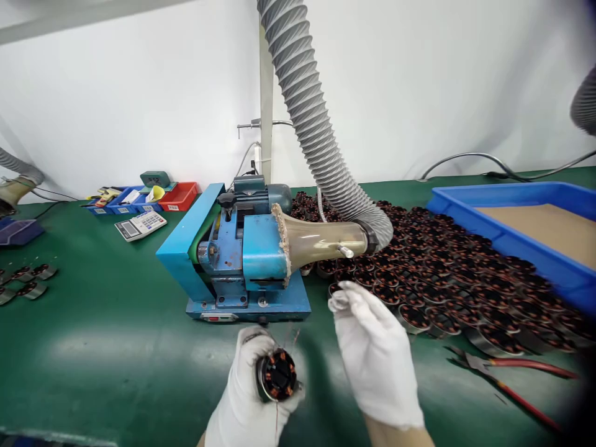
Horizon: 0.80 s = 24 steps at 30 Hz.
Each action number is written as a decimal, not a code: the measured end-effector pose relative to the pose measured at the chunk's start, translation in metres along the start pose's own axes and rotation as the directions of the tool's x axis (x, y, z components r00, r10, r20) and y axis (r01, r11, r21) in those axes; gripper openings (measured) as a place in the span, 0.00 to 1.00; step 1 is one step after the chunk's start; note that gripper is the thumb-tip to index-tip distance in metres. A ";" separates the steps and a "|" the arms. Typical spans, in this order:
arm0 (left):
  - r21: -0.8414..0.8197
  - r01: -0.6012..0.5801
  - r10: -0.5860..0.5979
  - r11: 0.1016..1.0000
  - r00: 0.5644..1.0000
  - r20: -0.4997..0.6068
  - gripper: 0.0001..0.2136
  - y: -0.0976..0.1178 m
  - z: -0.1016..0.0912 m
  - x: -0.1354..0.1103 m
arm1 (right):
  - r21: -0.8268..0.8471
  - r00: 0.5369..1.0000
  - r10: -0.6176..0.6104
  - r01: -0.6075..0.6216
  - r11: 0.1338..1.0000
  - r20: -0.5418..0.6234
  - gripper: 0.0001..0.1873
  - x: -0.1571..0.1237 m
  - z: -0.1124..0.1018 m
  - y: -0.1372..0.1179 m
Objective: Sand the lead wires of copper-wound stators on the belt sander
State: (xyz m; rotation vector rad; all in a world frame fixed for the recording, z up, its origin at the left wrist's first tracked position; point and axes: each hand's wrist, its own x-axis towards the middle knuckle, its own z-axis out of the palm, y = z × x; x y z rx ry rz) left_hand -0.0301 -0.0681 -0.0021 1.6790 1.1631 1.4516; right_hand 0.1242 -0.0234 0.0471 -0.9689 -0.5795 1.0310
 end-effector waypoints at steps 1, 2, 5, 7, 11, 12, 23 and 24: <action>0.022 0.051 -0.050 0.998 0.998 -0.022 0.24 0.002 -0.001 0.003 | -0.140 0.998 -0.043 0.049 0.989 0.050 0.09 -0.004 -0.001 0.003; 0.036 0.105 -0.104 0.994 0.994 -0.040 0.24 0.004 -0.002 0.006 | -0.281 0.988 -0.072 0.108 0.954 0.134 0.09 -0.010 -0.002 0.007; 0.025 0.246 -0.244 0.969 0.968 -0.065 0.19 0.006 0.002 0.020 | -0.524 0.927 -0.037 0.244 0.816 0.374 0.13 -0.026 0.007 0.024; -0.034 0.319 -0.321 0.947 0.942 -0.101 0.17 0.002 0.009 0.029 | -0.576 0.911 0.042 0.223 0.787 0.410 0.15 -0.027 0.017 0.035; -0.175 0.415 -0.440 0.893 0.888 -0.135 0.18 -0.015 0.023 0.045 | -0.585 0.913 0.119 0.146 0.798 0.390 0.15 -0.010 0.034 0.047; -0.193 0.416 -0.445 0.888 0.885 -0.140 0.17 -0.019 0.026 0.049 | -0.578 0.916 0.107 0.151 0.802 0.387 0.15 -0.006 0.036 0.048; -0.280 0.382 -0.431 0.881 0.891 -0.140 0.16 -0.015 0.032 0.061 | -0.587 0.928 0.039 0.202 0.784 0.371 0.14 0.005 0.036 0.055; -0.275 0.390 -0.435 0.879 0.892 -0.123 0.16 -0.013 0.029 0.056 | -0.586 0.925 0.047 0.198 0.785 0.376 0.13 0.002 0.033 0.054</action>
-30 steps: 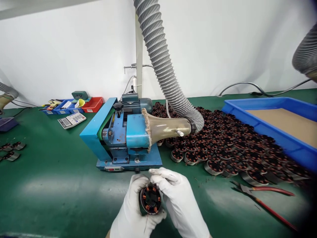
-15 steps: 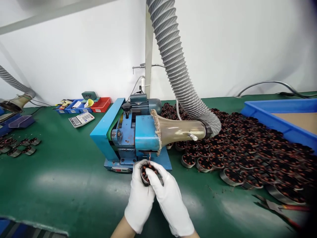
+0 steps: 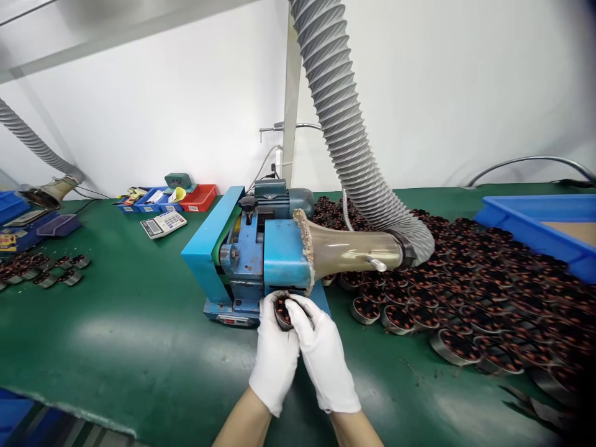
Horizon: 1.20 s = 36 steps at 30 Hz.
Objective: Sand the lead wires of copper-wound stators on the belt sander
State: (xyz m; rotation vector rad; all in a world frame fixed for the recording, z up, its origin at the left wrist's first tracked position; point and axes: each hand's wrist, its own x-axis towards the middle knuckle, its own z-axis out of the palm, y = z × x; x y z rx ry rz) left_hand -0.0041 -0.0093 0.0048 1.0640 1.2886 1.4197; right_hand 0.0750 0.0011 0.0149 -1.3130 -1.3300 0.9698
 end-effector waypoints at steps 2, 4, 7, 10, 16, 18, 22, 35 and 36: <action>0.045 -0.001 -0.001 0.999 0.998 0.059 0.18 0.000 -0.010 -0.013 | 0.023 0.999 -0.018 0.017 1.000 0.044 0.12 -0.011 -0.005 0.002; 0.107 -0.044 0.030 0.993 0.992 0.126 0.22 -0.001 -0.023 -0.029 | 0.041 0.993 -0.074 0.070 0.997 0.095 0.10 -0.024 -0.013 0.005; 0.160 -0.131 0.104 0.978 0.980 0.169 0.28 -0.005 -0.038 -0.045 | 0.014 0.988 -0.078 0.077 0.997 0.134 0.11 -0.035 -0.025 0.001; 0.215 -0.236 0.193 0.948 0.960 0.201 0.26 -0.004 -0.044 -0.049 | 0.111 0.993 0.076 -0.086 0.990 0.096 0.21 -0.034 -0.035 -0.014; 0.255 -0.246 0.218 0.935 0.967 0.132 0.27 0.001 -0.044 -0.047 | 0.607 0.957 0.265 -0.279 0.744 0.116 0.16 -0.033 -0.032 -0.032; 0.256 -0.238 0.193 0.937 0.963 0.189 0.28 0.000 -0.043 -0.049 | 0.562 0.951 0.266 -0.308 0.767 0.159 0.16 -0.034 -0.024 -0.031; 0.251 -0.309 0.255 0.917 0.940 0.227 0.23 -0.007 -0.036 -0.059 | 0.575 0.968 0.243 -0.232 0.784 0.060 0.09 -0.027 -0.017 -0.027; -0.084 0.078 -0.090 0.993 0.984 -0.156 0.19 -0.012 -0.005 -0.018 | 0.176 1.000 -0.005 -0.001 0.984 0.031 0.11 -0.020 -0.006 -0.002; -0.092 0.081 -0.097 0.992 0.979 -0.182 0.19 -0.011 0.001 -0.012 | 0.181 1.000 -0.002 -0.003 0.983 0.024 0.11 -0.014 -0.003 -0.002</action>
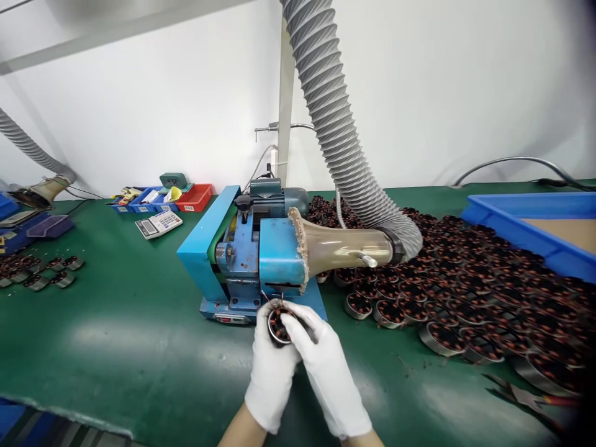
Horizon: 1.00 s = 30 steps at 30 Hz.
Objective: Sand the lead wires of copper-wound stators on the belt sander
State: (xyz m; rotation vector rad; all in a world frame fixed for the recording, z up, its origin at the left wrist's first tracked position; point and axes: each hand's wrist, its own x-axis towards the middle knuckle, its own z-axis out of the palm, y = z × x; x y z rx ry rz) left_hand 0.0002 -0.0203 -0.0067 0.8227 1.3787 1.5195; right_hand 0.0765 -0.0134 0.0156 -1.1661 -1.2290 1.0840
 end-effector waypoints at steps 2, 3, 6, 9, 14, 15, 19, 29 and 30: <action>-0.008 0.000 0.000 1.000 1.000 -0.028 0.20 0.002 0.012 0.006 | 0.008 1.000 0.009 -0.008 1.000 -0.018 0.11 0.012 0.002 0.001; -0.009 -0.003 0.002 1.000 0.999 -0.040 0.19 0.003 0.016 0.008 | -0.006 0.999 0.009 -0.009 1.000 -0.037 0.11 0.017 0.003 0.001; -0.010 -0.011 0.010 1.000 0.999 -0.051 0.17 0.004 0.023 0.009 | -0.071 0.995 0.008 -0.015 0.997 -0.098 0.12 0.024 0.003 0.004; -0.015 -0.018 0.018 1.000 0.999 -0.033 0.16 0.004 0.023 0.009 | -0.078 0.994 0.015 -0.024 0.997 -0.109 0.14 0.022 0.004 0.006; -0.025 -0.013 0.013 1.000 1.000 -0.006 0.17 0.013 0.025 0.013 | -0.046 0.992 0.037 -0.043 0.998 -0.118 0.13 0.024 0.005 0.004; -0.028 -0.011 0.011 1.000 1.000 -0.002 0.17 0.015 0.025 0.014 | -0.045 0.992 0.037 -0.042 0.998 -0.123 0.13 0.025 0.005 0.002; -0.042 0.002 -0.001 0.999 1.000 0.025 0.16 0.019 0.022 0.008 | -0.083 0.993 0.015 -0.025 0.996 -0.119 0.14 0.020 0.004 -0.002; 0.347 -0.528 0.448 0.775 0.846 0.288 0.21 0.007 -0.051 -0.033 | 0.119 0.999 -0.039 0.037 0.992 0.018 0.16 -0.058 -0.014 0.013; 0.421 -0.626 0.531 0.656 0.780 0.332 0.20 0.013 -0.056 -0.033 | 0.141 1.000 -0.024 0.021 0.990 0.016 0.16 -0.060 -0.013 0.015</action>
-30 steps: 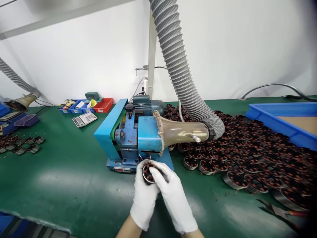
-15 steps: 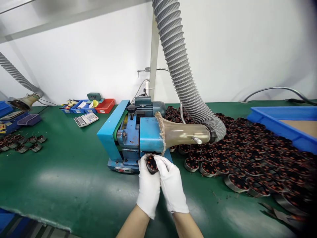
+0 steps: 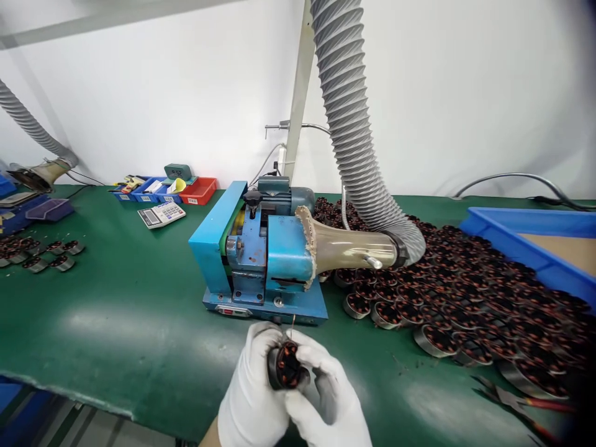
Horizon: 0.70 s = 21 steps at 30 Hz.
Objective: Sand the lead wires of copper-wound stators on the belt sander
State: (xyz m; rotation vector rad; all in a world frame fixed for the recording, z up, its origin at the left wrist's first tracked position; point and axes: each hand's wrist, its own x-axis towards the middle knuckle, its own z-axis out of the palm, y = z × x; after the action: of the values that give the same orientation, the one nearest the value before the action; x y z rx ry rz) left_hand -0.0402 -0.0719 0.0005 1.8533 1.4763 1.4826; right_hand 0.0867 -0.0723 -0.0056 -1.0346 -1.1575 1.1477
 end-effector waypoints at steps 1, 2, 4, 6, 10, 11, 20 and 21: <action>0.137 -0.108 0.107 0.985 0.994 0.009 0.19 0.003 -0.006 0.003 | 0.034 0.999 0.034 -0.034 0.999 0.006 0.16 -0.001 0.001 0.001; 0.267 -0.204 0.201 0.942 0.979 0.038 0.20 0.006 -0.012 0.006 | 0.081 0.996 0.083 -0.084 0.993 0.016 0.16 -0.001 0.002 0.001; 0.445 -0.357 0.326 0.821 0.934 0.146 0.21 0.013 -0.023 0.011 | 0.176 0.979 0.192 -0.200 0.964 0.063 0.18 -0.001 0.005 -0.003; 0.511 -0.453 0.374 0.730 0.891 0.256 0.22 0.020 -0.029 0.014 | 0.219 0.962 0.263 -0.274 0.937 0.077 0.20 -0.002 0.007 -0.010; 0.541 -0.457 0.346 0.706 0.889 0.300 0.24 0.029 -0.032 0.012 | 0.215 0.966 0.259 -0.255 0.943 0.009 0.20 -0.003 0.007 -0.017; 0.548 -0.418 0.312 0.724 0.908 0.281 0.23 0.029 -0.031 0.010 | 0.200 0.969 0.246 -0.241 0.950 0.003 0.19 -0.002 0.008 -0.016; 0.720 0.235 -0.388 0.653 0.920 0.052 0.15 -0.063 -0.069 -0.031 | -0.535 0.924 -0.064 0.274 0.800 0.378 0.11 -0.008 0.038 0.011; 0.734 0.331 -0.454 0.593 0.891 -0.035 0.15 -0.080 -0.088 -0.033 | -0.562 0.896 -0.081 0.341 0.754 0.436 0.12 -0.006 0.034 0.010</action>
State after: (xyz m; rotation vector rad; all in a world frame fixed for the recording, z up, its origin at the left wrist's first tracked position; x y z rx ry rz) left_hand -0.1532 -0.0961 -0.0427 1.7469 2.4291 0.5203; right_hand 0.0515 -0.0766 -0.0122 -1.1459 -2.0253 0.7963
